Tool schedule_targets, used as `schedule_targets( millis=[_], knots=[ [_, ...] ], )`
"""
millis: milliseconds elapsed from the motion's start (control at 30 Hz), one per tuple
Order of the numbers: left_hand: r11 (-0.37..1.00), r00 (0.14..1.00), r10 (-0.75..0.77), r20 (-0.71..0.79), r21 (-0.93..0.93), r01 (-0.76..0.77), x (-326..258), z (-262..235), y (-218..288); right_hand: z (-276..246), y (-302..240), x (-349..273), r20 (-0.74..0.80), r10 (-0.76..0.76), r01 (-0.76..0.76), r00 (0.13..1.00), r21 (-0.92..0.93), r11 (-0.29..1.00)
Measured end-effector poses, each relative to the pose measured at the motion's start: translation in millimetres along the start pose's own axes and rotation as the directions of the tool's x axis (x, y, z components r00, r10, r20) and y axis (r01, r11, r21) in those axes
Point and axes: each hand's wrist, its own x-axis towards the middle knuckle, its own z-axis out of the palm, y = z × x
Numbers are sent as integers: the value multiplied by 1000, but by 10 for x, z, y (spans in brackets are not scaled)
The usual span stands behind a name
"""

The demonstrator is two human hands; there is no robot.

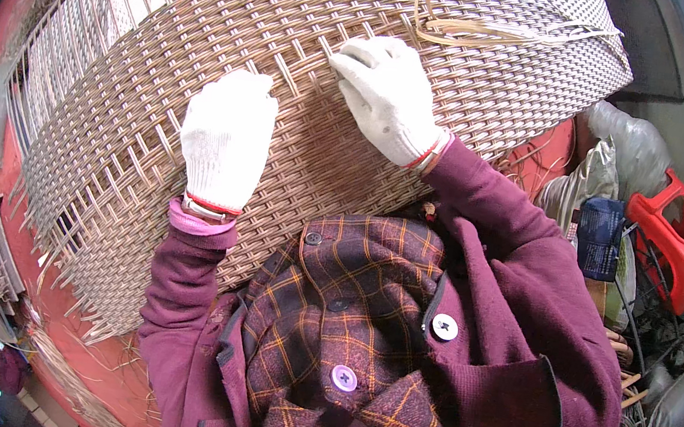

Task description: The person weaves a large flat basket using thin reeds, interlacing them by hand. They adjust their jacket and gloves, then continue weaving the reeds into the basket frame.

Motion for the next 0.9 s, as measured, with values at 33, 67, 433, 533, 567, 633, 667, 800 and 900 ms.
schedule_targets(
  millis=[33, 67, 433, 533, 567, 633, 667, 800, 900],
  knots=[
    [999, 1000, -11, 20, 47, 10, -4, 47, -13, 15, 6, -5, 11, -8, 8, 1000, -1, 1000],
    [995, 999, -4, 39, 96, 0, -12, 77, -27, 31, 2, -11, 29, -26, 26, 999, 5, 1000],
    [966, 975, -220, 30, 148, 213, -88, 195, 176, 181, 16, -3, -22, 31, -31, 999, -5, 1000],
    [969, 978, -206, 9, 142, 203, -75, 226, 184, 225, 12, 29, 10, 15, -15, 1000, -30, 999],
    [965, 980, -197, 11, 176, 193, -77, 228, 197, 234, 10, 38, 26, 14, -14, 1000, -28, 1000],
    [943, 969, -237, 72, 258, 211, -79, 235, 236, 250, 6, 53, 18, -10, 10, 1000, -31, 999],
    [949, 972, -227, 61, 239, 207, -79, 236, 253, 252, 3, 50, 18, -11, 11, 1000, -32, 999],
    [936, 978, -204, 47, 301, 181, -74, 269, 322, 272, 0, 9, 22, -22, 24, 1000, -103, 994],
    [933, 977, -209, 36, 306, 188, -44, 301, 341, 274, -15, 2, 20, -14, 16, 1000, -114, 993]
  ],
)
